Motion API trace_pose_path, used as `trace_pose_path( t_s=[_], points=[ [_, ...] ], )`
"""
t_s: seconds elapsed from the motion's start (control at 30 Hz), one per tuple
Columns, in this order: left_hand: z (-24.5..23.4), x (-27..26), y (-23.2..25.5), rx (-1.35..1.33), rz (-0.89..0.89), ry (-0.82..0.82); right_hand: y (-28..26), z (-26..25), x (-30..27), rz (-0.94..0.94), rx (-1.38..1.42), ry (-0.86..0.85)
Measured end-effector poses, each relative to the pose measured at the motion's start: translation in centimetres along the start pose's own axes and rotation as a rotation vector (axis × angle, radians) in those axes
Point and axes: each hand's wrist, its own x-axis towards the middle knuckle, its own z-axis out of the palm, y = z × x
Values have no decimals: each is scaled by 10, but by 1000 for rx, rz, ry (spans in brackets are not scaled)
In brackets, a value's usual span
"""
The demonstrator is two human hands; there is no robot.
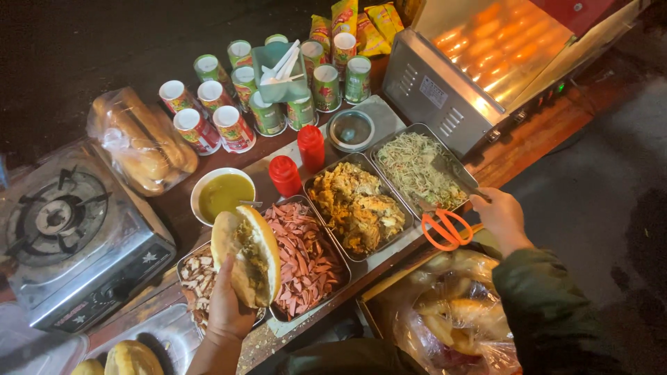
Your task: The person prepares sandwiches by slicing baguettes with scissors and filling them with various ingredients. They use tongs to add sliced meat, fried egg, and shredded vegetables, and squeeze sauce from a bottle into the bread before closing the sandwiches.
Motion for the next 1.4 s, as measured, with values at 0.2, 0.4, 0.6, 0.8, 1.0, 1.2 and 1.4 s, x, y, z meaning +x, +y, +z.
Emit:
trace_pose_path(
  t_s=[0.2, 0.4, 0.6, 0.8, 1.0, 1.2, 1.4],
  points=[
    [18, -6, 6, -11, -81, -68, -3, -12, -28, -47, 549, -31],
    [-19, 87, -38, -300, -76, -370, -64, -12, -117, -329, 598, -176],
    [-1, 59, -21, -326, 19, -417, -152, 4, -223, -515, 322, -326],
    [-22, 28, 6, -384, 110, -329, -184, 17, -264, -639, -44, -198],
    [-40, 0, 12, -379, 176, -388, -210, 44, -277, -826, -153, -112],
    [-47, -18, 16, -325, 274, -374, -234, 45, -292, -1028, 34, -59],
    [-56, -20, 30, -286, 305, -326, -217, 61, -303, -1179, -259, 96]
  ],
)
